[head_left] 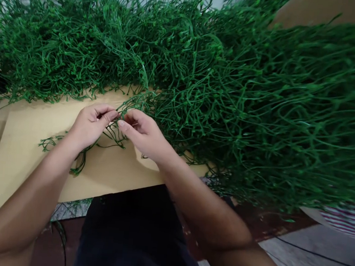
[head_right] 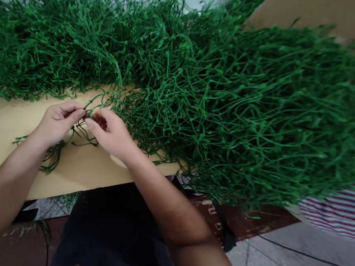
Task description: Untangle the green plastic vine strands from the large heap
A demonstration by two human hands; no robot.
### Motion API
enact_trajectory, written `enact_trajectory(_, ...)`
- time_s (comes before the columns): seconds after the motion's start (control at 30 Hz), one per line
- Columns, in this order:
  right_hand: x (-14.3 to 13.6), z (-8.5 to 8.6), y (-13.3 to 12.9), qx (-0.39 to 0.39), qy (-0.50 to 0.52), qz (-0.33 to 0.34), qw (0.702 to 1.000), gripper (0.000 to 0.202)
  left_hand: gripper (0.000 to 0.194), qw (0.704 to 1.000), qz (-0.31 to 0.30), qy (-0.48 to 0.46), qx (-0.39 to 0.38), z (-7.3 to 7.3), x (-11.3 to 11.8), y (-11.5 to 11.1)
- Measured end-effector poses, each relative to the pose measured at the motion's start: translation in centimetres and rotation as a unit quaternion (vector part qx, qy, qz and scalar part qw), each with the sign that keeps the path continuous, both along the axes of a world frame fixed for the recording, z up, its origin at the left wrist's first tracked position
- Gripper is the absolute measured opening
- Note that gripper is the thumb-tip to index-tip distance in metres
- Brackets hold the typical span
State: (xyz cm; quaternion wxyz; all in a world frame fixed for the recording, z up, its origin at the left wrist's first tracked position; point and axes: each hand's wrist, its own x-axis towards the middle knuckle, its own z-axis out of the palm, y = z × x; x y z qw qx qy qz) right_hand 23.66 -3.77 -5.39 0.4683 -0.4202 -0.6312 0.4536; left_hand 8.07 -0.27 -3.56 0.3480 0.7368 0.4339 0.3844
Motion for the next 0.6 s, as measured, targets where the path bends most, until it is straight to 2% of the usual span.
enact_trajectory(0.1, 0.08, 0.13, 0.01, -0.027, 0.048, 0.005, 0.998, 0.028, 0.018, 1.000, 0.021, 0.010, 0.020, 0.00, -0.01, 0.01)
enact_trajectory(0.27, 0.46, 0.23, 0.08, -0.039, 0.097, 0.035, 0.994, 0.026, 0.014, 0.999, 0.031, -0.020, -0.034, 0.19, 0.11, -0.01)
enact_trajectory(0.43, 0.89, -0.15, 0.33, -0.039, 0.089, 0.036, 0.995, 0.026, 0.010, 0.996, 0.016, -0.045, -0.076, 0.49, 0.51, -0.20)
enact_trajectory(0.6, 0.75, -0.23, 0.27, -0.031, 0.066, 0.051, 0.996, 0.034, 0.019, 0.992, 0.015, -0.070, -0.106, 0.79, 0.84, -0.60)
